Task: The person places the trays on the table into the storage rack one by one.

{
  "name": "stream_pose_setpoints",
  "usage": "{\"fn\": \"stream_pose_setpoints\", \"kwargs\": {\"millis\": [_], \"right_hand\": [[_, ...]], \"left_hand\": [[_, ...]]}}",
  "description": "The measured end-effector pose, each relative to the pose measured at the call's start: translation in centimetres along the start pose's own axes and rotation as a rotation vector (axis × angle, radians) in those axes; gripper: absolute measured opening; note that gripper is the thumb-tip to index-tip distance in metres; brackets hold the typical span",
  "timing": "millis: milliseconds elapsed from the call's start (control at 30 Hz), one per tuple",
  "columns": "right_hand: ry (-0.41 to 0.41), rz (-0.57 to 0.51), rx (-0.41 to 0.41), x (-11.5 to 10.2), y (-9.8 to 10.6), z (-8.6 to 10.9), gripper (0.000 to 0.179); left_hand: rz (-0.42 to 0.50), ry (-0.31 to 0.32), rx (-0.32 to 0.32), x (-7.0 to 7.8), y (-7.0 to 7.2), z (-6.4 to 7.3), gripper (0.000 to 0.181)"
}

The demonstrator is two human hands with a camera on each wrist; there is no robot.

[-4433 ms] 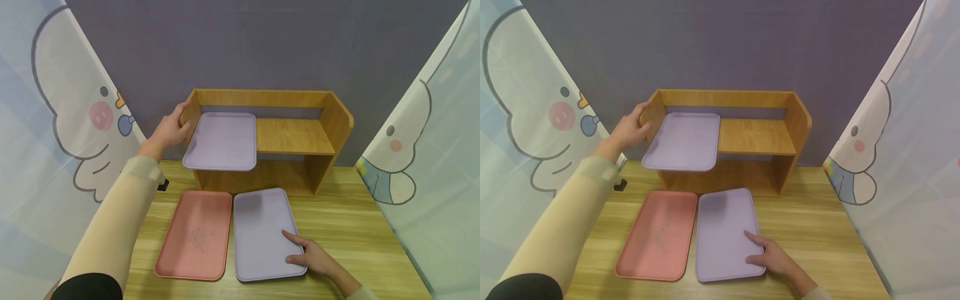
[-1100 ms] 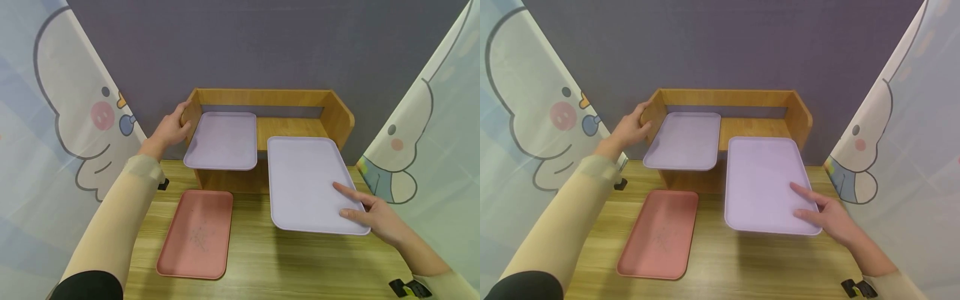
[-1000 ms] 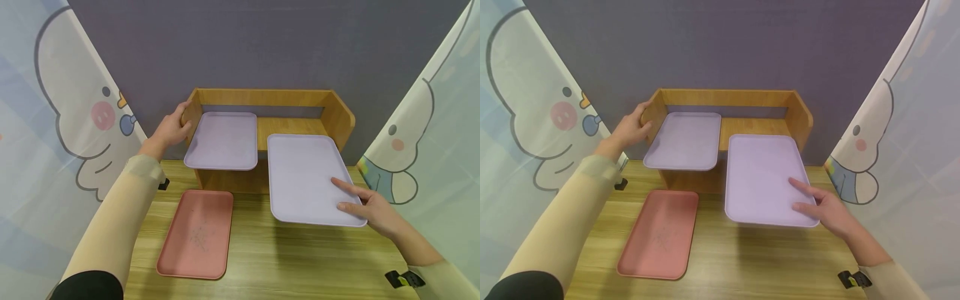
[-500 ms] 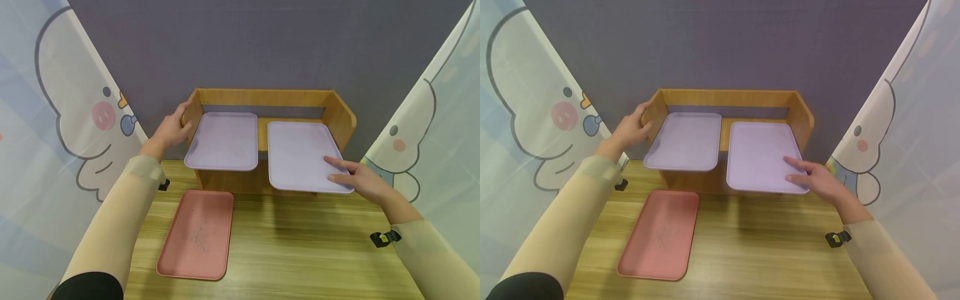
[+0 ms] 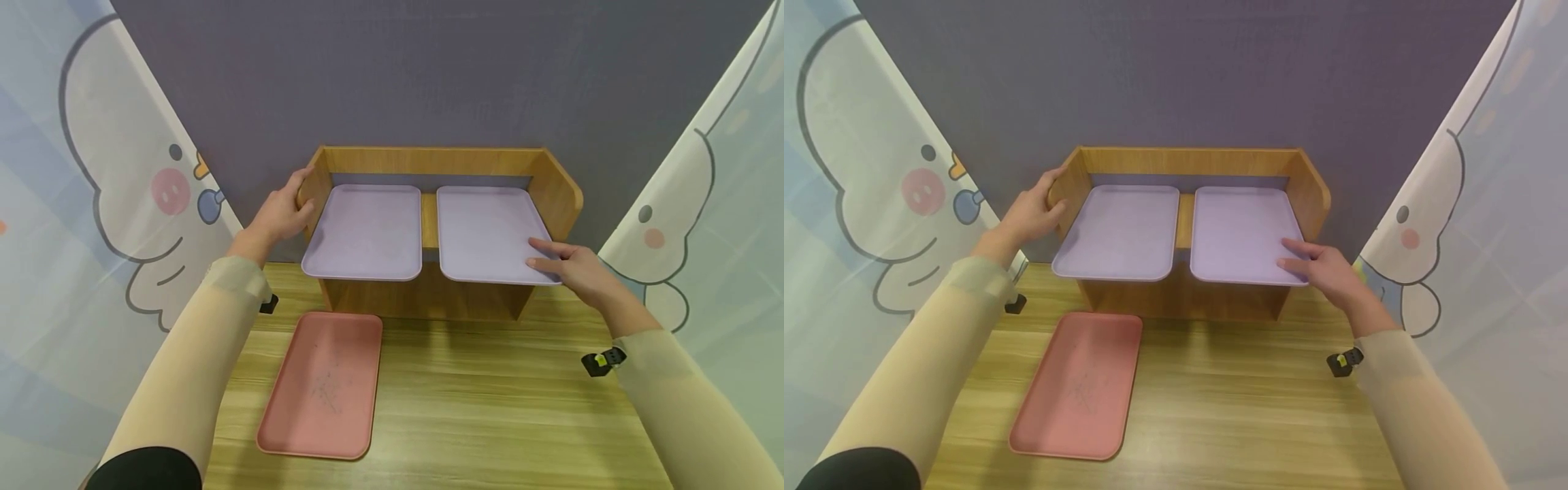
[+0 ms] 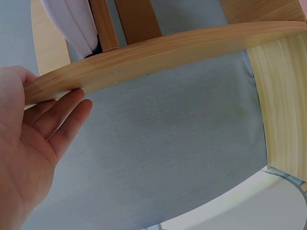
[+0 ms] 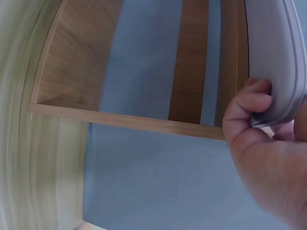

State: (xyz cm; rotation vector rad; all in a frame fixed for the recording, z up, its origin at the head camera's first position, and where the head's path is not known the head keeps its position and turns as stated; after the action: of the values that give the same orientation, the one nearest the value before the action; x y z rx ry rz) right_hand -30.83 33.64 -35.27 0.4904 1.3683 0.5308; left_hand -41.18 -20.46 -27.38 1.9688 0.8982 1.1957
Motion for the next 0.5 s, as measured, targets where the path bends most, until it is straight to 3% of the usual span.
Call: {"fn": "stream_pose_setpoints", "kwargs": {"millis": [267, 500], "right_hand": [[-0.022, -0.099, 0.016, 0.16, -0.08, -0.35, 0.081], [-0.026, -0.111, 0.015, 0.19, -0.24, -0.66, 0.079]], "left_hand": [[0.006, -0.018, 0.025, 0.13, 0.27, 0.05, 0.072], [0.006, -0.009, 0.021, 0.11, 0.50, 0.14, 0.071]]}}
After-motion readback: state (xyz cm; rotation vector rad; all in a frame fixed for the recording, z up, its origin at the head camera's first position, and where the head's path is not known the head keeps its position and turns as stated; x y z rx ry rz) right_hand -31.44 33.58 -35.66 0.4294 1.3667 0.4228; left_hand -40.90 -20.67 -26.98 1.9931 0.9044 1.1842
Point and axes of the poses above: each hand's wrist, its own z-axis away from the middle knuckle, its own y-axis out of the back of the hand, x = y × z, the point moved 7 cm from there along -z, towards the middle knuckle, and after that the axes turned 6 degrees about x, right-handed, at the moved point
